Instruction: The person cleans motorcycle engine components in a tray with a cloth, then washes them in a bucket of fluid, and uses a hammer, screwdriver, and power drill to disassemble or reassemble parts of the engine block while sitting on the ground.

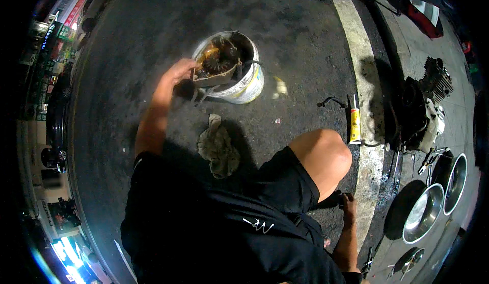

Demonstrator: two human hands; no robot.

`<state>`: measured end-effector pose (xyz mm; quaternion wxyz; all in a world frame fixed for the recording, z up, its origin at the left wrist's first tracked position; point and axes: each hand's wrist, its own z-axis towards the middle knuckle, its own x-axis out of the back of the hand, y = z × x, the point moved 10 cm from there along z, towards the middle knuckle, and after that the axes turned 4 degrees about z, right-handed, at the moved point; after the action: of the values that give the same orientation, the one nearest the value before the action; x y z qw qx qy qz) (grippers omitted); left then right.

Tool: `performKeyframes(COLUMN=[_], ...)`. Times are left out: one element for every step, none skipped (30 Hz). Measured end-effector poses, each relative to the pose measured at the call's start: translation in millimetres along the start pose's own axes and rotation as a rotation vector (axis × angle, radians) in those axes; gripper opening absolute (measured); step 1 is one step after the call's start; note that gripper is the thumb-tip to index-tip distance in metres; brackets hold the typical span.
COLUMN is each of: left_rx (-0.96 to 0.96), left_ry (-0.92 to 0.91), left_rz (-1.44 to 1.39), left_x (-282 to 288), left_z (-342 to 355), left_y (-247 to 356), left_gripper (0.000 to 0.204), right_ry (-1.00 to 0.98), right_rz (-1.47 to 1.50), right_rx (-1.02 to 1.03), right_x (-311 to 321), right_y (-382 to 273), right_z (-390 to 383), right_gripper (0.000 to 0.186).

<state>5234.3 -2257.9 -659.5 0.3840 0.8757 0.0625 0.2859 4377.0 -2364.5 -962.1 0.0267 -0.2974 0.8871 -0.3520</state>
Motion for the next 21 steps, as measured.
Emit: performKeyframes(left_rx=[0.002,0.0,-0.003,-0.006,-0.01,0.005,0.016,0.027,0.028,0.006,-0.016,-0.043,-0.078,-0.092,-0.098,-0.109,-0.145,-0.126,-0.107,-0.088,-0.074], left_ry=[-0.034,-0.067,-0.105,-0.144,-0.195,-0.116,-0.039,0.038,0.027,0.038,0.048,0.058,0.084,0.054,0.041,0.016,-0.058,-0.067,-0.076,-0.083,-0.078], left_rz=[0.017,0.027,0.035,0.044,0.065,0.136,0.207,0.277,0.271,0.276,0.28,0.284,0.265,0.291,0.323,0.35,0.416,0.431,0.447,0.464,0.379], left_x=[-0.4,-0.2,-2.7,-6.6,-7.4,-5.2,-3.9,-3.8,0.9,7.2,13.2,11.5,8.4,3.6,13.5,10.6,6.1,9.5,12.0,16.3,-5.2], left_z=[0.8,1.2,1.3,1.9,3.4,4.6,1.3,0.7,0.6,6.5,12.8,16.2,18.3,30.0,42.1,49.9,55.1,58.7,60.7,60.7,58.2], left_y=[2.3,5.1,10.7,15.0,15.2,15.2,17.6,19.9,13.5,7.2,0.7,3.9,10.7,12.2,12.5,20.2,30.2,27.0,22.6,18.3,25.9], left_gripper=[0.03,0.032,0.035,0.038,0.049,0.05,0.051,0.051,0.05,0.047,0.044,0.041,0.034,0.032,0.031,0.029,0.033,0.034,0.035,0.036,0.042], right_ry=[0.009,0.018,0.032,0.033,0.033,0.04,0.041,0.044,0.031,0.025,0.019,0.016,0.029,0.027,0.006,-0.002,0.009,0.016,0.022,0.005,0.022], right_rz=[0.013,0.027,0.041,0.014,-0.013,-0.041,0.0,0.04,0.081,0.046,0.009,-0.026,-0.04,-0.048,-0.055,-0.065,-0.065,-0.061,-0.057,-0.05,-0.037], right_rx=[-0.009,-0.018,-0.03,-0.036,-0.042,-0.056,-0.079,-0.102,-0.118,-0.098,-0.077,-0.054,-0.031,-0.029,-0.02,-0.016,-0.025,-0.031,-0.036,-0.018,-0.014], right_x=[-1.6,-3.7,-4.4,-6.4,-8.1,-9.1,-14.2,-20.7,-27.8,-27.3,-27.1,-27.2,-25.1,-20.8,-22.0,-21.4,-20.1,-19.7,-19.8,-22.1,-12.9], right_y=[-0.5,0.0,1.1,0.2,-0.7,-0.7,-4.6,-8.8,-15.4,-19.0,-20.5,-23.2,-25.1,-25.0,-29.9,-35.8,-37.4,-37.6,-37.7,-39.7,-32.2], right_z=[-2.4,-6.6,-10.2,-10.3,-10.2,-14.5,-19.1,-21.5,-21.6,-18.3,-13.9,-10.5,-9.9,-11.2,-9.1,-10.0,-8.9,-5.7,-2.7,1.1,0.3], right_gripper=[0.039,0.039,0.039,0.038,0.038,0.037,0.037,0.037,0.037,0.037,0.037,0.037,0.036,0.035,0.034,0.033,0.033,0.032,0.031,0.031,0.031])
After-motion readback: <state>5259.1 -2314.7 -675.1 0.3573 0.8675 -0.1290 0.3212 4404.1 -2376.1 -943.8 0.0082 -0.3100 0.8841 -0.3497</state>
